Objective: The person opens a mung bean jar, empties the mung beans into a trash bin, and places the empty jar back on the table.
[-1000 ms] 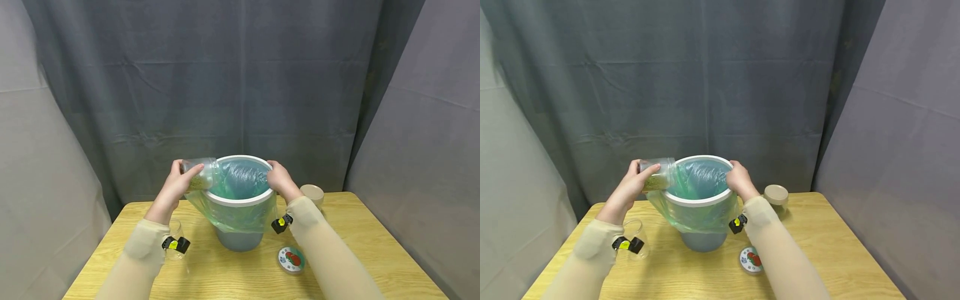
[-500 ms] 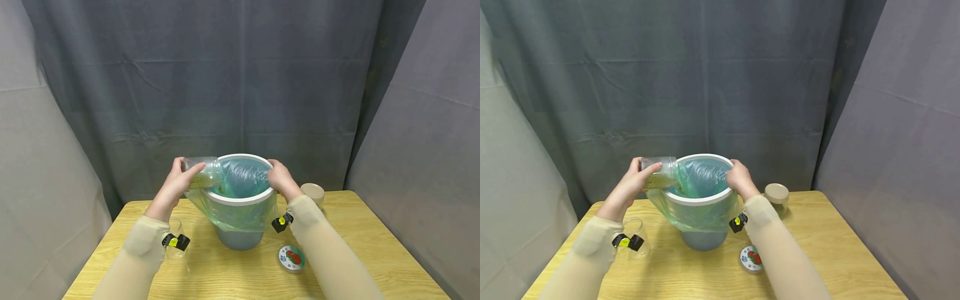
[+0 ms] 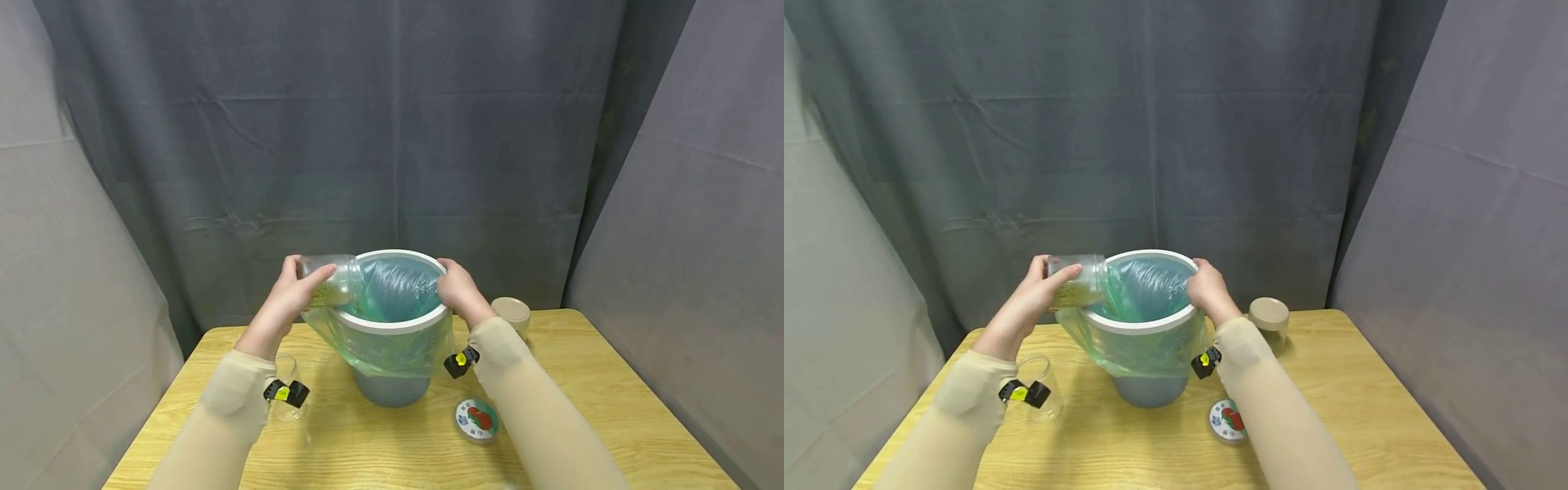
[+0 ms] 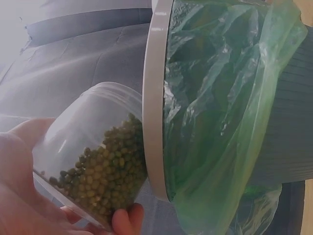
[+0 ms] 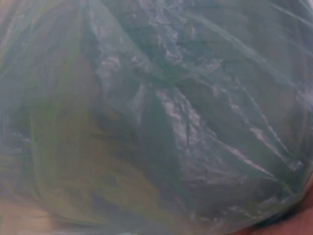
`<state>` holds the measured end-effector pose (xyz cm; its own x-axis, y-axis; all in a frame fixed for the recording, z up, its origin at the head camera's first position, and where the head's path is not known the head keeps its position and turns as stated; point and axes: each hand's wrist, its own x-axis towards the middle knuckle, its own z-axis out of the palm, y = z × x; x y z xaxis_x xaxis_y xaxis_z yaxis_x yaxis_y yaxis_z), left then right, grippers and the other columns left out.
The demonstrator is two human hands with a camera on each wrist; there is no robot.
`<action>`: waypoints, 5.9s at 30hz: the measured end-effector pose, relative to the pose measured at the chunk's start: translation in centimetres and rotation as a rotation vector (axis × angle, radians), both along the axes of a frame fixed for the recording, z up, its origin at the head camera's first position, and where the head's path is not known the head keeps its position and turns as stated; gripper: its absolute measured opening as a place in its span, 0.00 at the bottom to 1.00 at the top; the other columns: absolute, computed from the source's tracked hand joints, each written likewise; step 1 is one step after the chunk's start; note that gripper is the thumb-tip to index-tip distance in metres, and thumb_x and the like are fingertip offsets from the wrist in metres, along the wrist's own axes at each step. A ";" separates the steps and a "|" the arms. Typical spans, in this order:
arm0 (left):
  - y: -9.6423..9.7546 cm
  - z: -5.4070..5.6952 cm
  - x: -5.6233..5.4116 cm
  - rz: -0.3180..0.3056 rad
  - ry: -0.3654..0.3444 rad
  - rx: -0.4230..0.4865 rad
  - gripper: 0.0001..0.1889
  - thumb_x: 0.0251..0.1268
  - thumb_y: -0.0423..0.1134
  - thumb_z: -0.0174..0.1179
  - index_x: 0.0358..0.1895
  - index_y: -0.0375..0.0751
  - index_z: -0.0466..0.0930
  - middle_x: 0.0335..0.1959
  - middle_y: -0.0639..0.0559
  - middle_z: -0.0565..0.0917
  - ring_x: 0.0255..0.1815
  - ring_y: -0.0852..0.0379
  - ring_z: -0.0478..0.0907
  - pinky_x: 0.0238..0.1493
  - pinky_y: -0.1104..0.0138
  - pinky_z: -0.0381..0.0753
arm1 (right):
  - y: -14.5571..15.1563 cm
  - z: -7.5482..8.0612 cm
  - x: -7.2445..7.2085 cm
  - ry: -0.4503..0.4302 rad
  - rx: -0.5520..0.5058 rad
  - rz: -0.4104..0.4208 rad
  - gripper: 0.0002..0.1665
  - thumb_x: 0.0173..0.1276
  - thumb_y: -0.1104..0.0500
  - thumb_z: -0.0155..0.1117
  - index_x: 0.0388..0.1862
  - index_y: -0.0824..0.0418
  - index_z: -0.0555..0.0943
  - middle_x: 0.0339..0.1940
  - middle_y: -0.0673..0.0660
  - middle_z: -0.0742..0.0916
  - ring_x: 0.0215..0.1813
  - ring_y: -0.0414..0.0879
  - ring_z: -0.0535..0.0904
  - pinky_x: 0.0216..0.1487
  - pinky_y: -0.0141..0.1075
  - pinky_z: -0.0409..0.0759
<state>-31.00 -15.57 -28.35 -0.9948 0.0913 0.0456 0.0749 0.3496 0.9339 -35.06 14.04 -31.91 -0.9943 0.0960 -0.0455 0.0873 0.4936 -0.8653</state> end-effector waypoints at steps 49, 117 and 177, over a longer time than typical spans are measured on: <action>0.3 1.0 -0.1 -0.043 -0.038 -0.036 0.41 0.71 0.59 0.60 0.74 0.41 0.51 0.72 0.35 0.64 0.73 0.40 0.65 0.72 0.41 0.68 | 0.3 0.1 0.7 0.000 -0.010 0.006 0.38 0.75 0.70 0.33 0.84 0.62 0.52 0.82 0.67 0.63 0.77 0.64 0.67 0.68 0.56 0.77; 2.6 2.1 -0.3 -0.049 -0.008 -0.182 0.46 0.67 0.61 0.64 0.79 0.43 0.54 0.80 0.39 0.61 0.79 0.41 0.61 0.77 0.46 0.65 | 0.9 -0.1 0.4 0.010 0.007 0.002 0.37 0.75 0.69 0.34 0.83 0.64 0.54 0.82 0.67 0.63 0.78 0.63 0.66 0.72 0.56 0.73; 4.2 1.2 -0.6 -0.030 0.405 -0.277 0.42 0.57 0.55 0.75 0.74 0.47 0.70 0.73 0.42 0.68 0.73 0.43 0.68 0.74 0.47 0.69 | 0.9 0.1 0.5 0.019 0.018 -0.008 0.37 0.75 0.69 0.33 0.83 0.64 0.54 0.82 0.67 0.63 0.79 0.63 0.64 0.74 0.55 0.71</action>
